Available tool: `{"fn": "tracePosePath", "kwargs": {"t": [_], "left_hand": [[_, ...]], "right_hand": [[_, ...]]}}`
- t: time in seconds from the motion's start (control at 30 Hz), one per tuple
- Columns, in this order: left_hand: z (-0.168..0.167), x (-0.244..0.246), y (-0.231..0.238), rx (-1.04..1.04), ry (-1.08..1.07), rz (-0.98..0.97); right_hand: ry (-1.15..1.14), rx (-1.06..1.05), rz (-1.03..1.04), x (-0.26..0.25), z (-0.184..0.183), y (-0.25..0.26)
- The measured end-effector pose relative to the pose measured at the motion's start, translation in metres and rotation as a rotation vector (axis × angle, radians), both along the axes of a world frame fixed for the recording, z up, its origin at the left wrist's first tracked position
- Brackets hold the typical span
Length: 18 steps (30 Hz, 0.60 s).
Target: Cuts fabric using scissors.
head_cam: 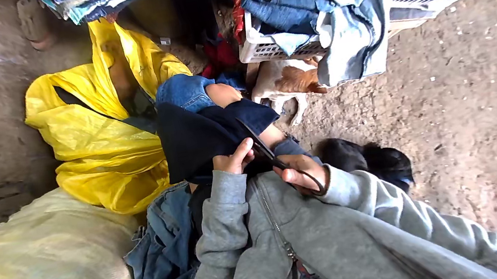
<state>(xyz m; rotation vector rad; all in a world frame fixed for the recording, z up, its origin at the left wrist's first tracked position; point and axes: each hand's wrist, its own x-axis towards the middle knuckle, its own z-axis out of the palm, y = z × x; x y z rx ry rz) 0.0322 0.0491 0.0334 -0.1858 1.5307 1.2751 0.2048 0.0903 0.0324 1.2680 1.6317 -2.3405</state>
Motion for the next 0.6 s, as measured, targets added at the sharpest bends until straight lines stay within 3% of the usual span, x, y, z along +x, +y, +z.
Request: {"fn": "tracePosePath", "kwargs": {"t": [0.2, 0.43, 0.6], "left_hand": [[-0.0004, -0.0022, 0.0008, -0.081, -0.064, 0.029], [-0.0003, -0.0017, -0.0021, -0.066, -0.036, -0.028], [0.0018, -0.0048, -0.0033, -0.084, -0.055, -0.031]], "right_hand": [[-0.050, 0.145, 0.069, 0.0037, 0.0008, 0.0000], [-0.007, -0.018, 0.080, 0.0013, -0.0021, 0.0043], [-0.058, 0.152, 0.079, 0.0013, -0.0039, 0.0026]]}}
